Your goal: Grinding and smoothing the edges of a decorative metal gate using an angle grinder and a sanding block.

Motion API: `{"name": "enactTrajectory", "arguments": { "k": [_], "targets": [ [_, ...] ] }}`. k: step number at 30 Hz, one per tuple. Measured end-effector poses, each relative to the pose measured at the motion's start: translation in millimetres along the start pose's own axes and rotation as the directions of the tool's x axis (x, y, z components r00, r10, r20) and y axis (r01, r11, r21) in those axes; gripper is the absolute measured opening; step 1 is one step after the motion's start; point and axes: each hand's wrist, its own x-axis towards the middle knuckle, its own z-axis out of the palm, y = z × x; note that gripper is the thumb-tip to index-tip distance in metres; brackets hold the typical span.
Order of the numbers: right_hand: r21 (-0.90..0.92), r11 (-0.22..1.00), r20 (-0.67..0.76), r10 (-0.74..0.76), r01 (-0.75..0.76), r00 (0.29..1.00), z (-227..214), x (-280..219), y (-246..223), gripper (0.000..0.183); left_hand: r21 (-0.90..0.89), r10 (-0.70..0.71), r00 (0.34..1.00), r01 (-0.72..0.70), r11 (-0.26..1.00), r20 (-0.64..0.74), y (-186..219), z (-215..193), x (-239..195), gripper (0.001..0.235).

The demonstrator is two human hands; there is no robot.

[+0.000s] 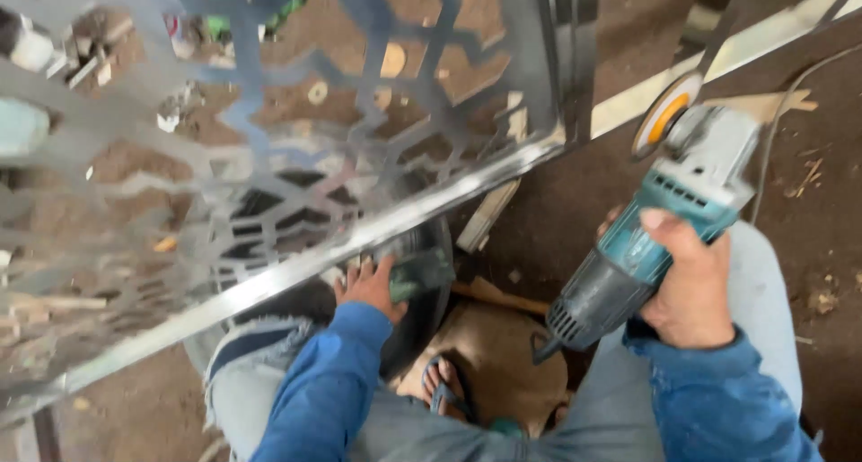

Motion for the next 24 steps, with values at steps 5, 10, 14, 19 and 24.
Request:
{"name": "enactTrajectory", "arguments": {
  "k": [5,10,14,19,24],
  "targets": [
    [-0.085,0.996,0.048,-0.020,0.024,0.999,0,-6,5,0.052,-0.160,-0.013,1.000,0.010,0.987,-0.014,9,-18,-21,0.094],
    [-0.010,1.000,0.070,-0.002,0.003,0.998,9,-12,1,0.047,-0.131,-0.005,1.000,0.008,0.991,0.025,8,-21,-20,0.103],
    [-0.077,0.997,0.129,-0.005,0.015,0.992,18,-14,3,0.047,-0.006,0.027,0.991,-0.028,1.000,-0.134,20,-19,-32,0.148],
    [-0.139,0.988,0.152,0.082,-0.060,0.985,43,-18,16,0.024,-0.228,0.273,0.519,-0.707,0.669,-0.810,110,-48,-113,0.087],
    [-0.201,0.978,0.211,0.101,-0.058,0.972,62,-27,-1,0.048,-0.781,0.479,0.664,-0.620,-0.079,-0.575,143,-68,-135,0.090]
  ]
}}
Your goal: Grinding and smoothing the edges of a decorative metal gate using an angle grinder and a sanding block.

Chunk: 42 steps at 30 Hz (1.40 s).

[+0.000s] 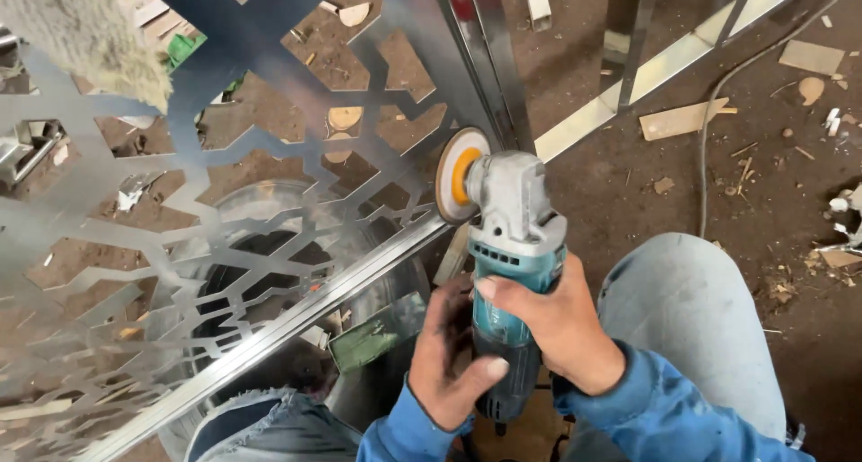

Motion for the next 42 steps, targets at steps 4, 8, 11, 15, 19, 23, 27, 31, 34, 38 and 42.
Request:
{"name": "enactTrajectory", "arguments": {
  "k": [4,8,11,15,19,23,27,31,34,38,42],
  "targets": [
    [-0.010,1.000,-0.033,-0.001,0.000,0.999,14,11,-22,0.046,-0.151,-0.003,0.999,0.011,0.988,0.051,-4,15,14,0.124],
    [0.034,0.999,-0.006,0.040,-0.040,0.999,17,21,-44,0.052,-0.160,-0.043,0.998,0.035,0.987,-0.046,5,14,29,0.100],
    [0.141,0.989,0.227,-0.084,0.053,0.970,6,30,-41,0.059,-0.018,0.061,0.990,-0.063,0.998,-0.126,22,10,37,0.093],
    [0.219,0.973,0.390,-0.157,0.074,0.908,-10,22,-28,0.055,0.167,-0.544,0.789,0.600,0.782,-0.286,20,27,62,0.109],
    [0.180,0.982,0.242,-0.098,0.055,0.965,-38,8,6,0.052,0.166,-0.513,0.753,0.616,0.770,-0.412,36,43,103,0.094],
    [0.092,0.994,0.152,-0.077,0.064,0.985,-56,-2,8,0.049,0.114,-0.429,0.713,0.576,0.809,-0.555,22,148,113,0.079],
    [-0.024,0.997,0.026,-0.077,0.077,0.997,-49,-2,-18,0.046,0.050,-0.368,0.662,0.522,0.851,-0.653,46,137,95,0.065],
    [-0.086,0.994,-0.147,-0.082,0.070,0.986,-27,-3,-53,0.044,0.040,-0.310,0.610,0.490,0.871,-0.729,79,170,106,0.052],
    [-0.127,0.990,-0.310,-0.105,0.068,0.945,-14,-13,-69,0.042,0.045,-0.271,0.596,0.461,0.886,-0.756,81,173,106,0.043],
    [-0.191,0.982,-0.433,-0.098,0.015,0.896,8,-10,-87,0.040,-0.005,-0.239,0.482,0.438,0.899,-0.843,82,169,104,0.033],
    [-0.236,0.972,-0.498,-0.104,-0.019,0.861,44,-4,-92,0.039,-0.048,-0.180,0.311,0.389,0.920,-0.933,65,174,90,0.029]
  ]
}}
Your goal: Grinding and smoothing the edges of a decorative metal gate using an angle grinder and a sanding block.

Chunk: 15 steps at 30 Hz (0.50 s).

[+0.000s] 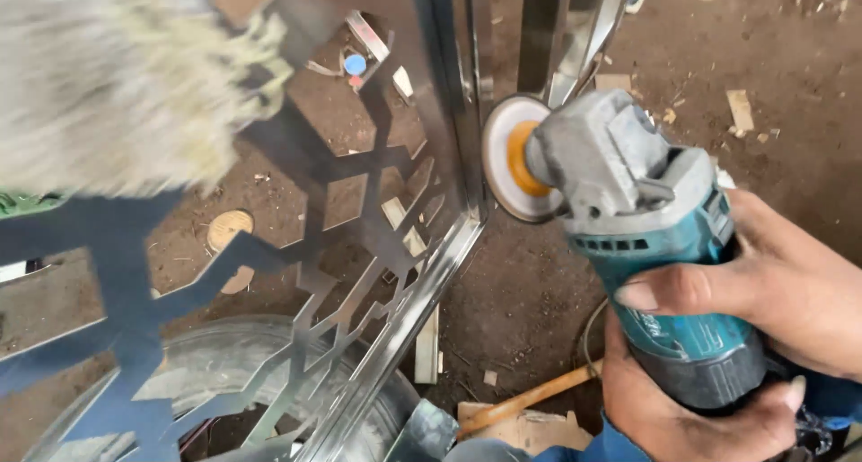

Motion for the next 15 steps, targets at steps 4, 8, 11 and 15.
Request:
{"name": "enactTrajectory", "arguments": {
  "k": [4,8,11,15],
  "targets": [
    [-0.092,0.996,-0.055,0.005,-0.010,0.998,17,-11,-10,0.038,-0.070,-0.067,0.974,0.053,0.996,-0.216,-1,-6,-2,0.032],
    [-0.125,0.992,-0.001,0.032,-0.031,1.000,4,-17,20,0.038,-0.115,-0.099,0.880,0.051,0.992,-0.464,16,-56,55,0.038],
    [0.102,0.994,0.098,-0.057,0.047,0.994,-2,-11,49,0.047,-0.263,0.208,0.978,-0.205,0.943,-0.017,-25,-54,62,0.058],
    [0.304,0.952,0.297,-0.074,-0.021,0.952,-4,-5,65,0.051,-0.165,0.120,0.833,-0.245,0.955,-0.541,48,-34,51,0.041]
  ]
}}
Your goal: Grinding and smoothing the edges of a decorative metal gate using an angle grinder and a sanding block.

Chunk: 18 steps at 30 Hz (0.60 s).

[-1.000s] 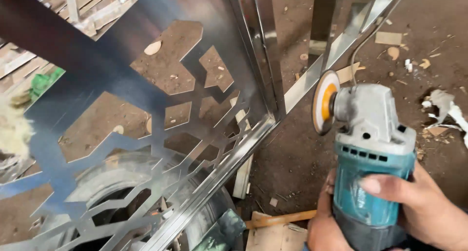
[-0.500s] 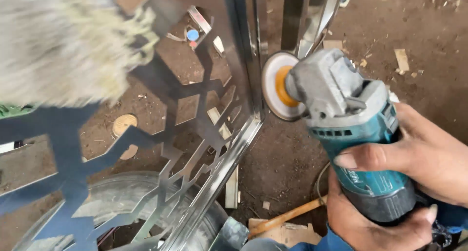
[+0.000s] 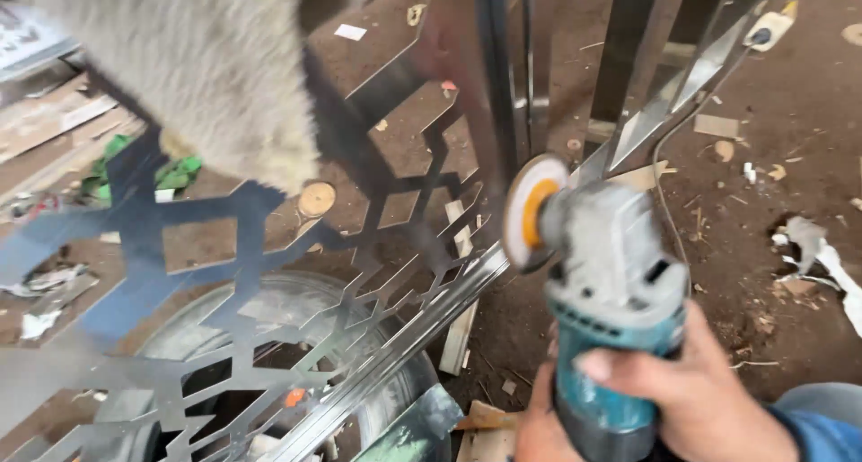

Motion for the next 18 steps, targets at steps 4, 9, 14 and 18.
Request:
{"name": "enactTrajectory", "arguments": {
  "k": [4,9,14,18],
  "targets": [
    [-0.034,0.992,0.157,0.126,-0.122,0.980,-10,21,-7,0.061,0.139,0.214,0.970,-0.197,0.970,-0.116,-16,17,-26,0.037],
    [-0.031,0.907,0.024,0.421,-0.420,0.907,-51,40,16,0.081,0.353,0.321,0.944,-0.327,0.877,0.077,-57,14,-50,0.048],
    [0.096,0.818,-0.003,0.570,-0.567,0.822,-41,48,12,0.053,0.416,0.180,0.984,-0.159,0.895,-0.011,-112,25,-61,0.055],
    [0.083,0.811,-0.014,0.582,-0.579,0.813,-20,45,-17,0.056,0.463,0.243,0.961,-0.276,0.843,0.130,-89,17,-47,0.055]
  ]
}}
